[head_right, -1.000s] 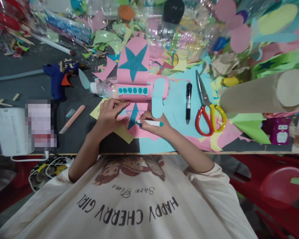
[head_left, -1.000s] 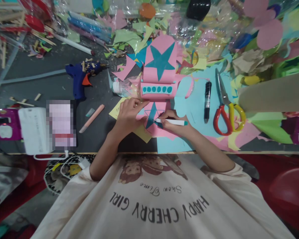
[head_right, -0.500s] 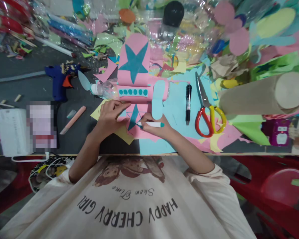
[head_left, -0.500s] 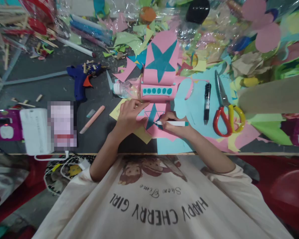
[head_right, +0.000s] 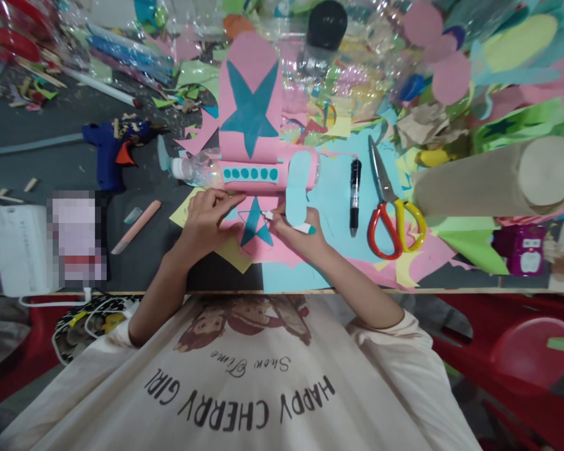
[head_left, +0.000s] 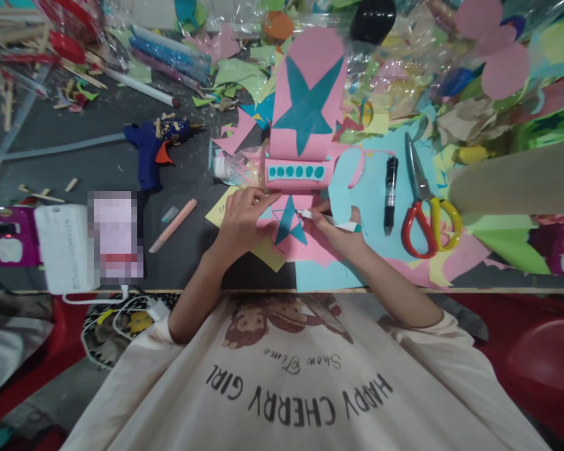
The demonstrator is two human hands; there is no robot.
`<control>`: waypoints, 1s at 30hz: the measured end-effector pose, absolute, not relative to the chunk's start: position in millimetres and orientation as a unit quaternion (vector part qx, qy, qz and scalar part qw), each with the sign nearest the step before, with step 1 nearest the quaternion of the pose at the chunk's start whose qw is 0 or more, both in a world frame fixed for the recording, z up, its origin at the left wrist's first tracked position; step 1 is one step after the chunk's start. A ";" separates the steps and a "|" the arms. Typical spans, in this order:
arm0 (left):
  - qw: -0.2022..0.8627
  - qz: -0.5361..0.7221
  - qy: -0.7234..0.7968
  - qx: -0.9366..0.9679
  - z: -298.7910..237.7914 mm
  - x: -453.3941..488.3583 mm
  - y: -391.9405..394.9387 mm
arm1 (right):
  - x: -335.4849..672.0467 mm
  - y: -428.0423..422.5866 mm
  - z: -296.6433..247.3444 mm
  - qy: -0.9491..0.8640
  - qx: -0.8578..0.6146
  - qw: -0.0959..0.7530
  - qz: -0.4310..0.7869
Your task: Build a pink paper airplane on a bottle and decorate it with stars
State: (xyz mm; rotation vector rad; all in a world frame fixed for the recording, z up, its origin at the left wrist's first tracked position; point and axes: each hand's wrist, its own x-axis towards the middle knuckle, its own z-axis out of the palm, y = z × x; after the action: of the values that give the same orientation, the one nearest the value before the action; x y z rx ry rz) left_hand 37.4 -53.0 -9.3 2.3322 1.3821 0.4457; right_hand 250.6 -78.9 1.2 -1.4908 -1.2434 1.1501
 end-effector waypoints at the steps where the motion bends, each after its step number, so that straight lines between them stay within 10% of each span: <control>1: 0.197 0.158 0.493 0.832 -9.2 37.4 -53.0 | 251.4 -78.7 0.9 -0.500 -0.597 0.424 0.462; 30: 0.199 0.138 0.495 0.834 -8.6 36.3 -52.4 | 268.3 -94.7 10.1 -0.572 -0.557 0.302 0.521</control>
State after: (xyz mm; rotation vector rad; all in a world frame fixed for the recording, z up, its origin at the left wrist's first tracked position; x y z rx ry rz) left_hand 36.3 -52.4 -8.6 2.3330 1.3838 0.3863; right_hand 268.3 -94.7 10.1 -1.4775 -1.5157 1.3820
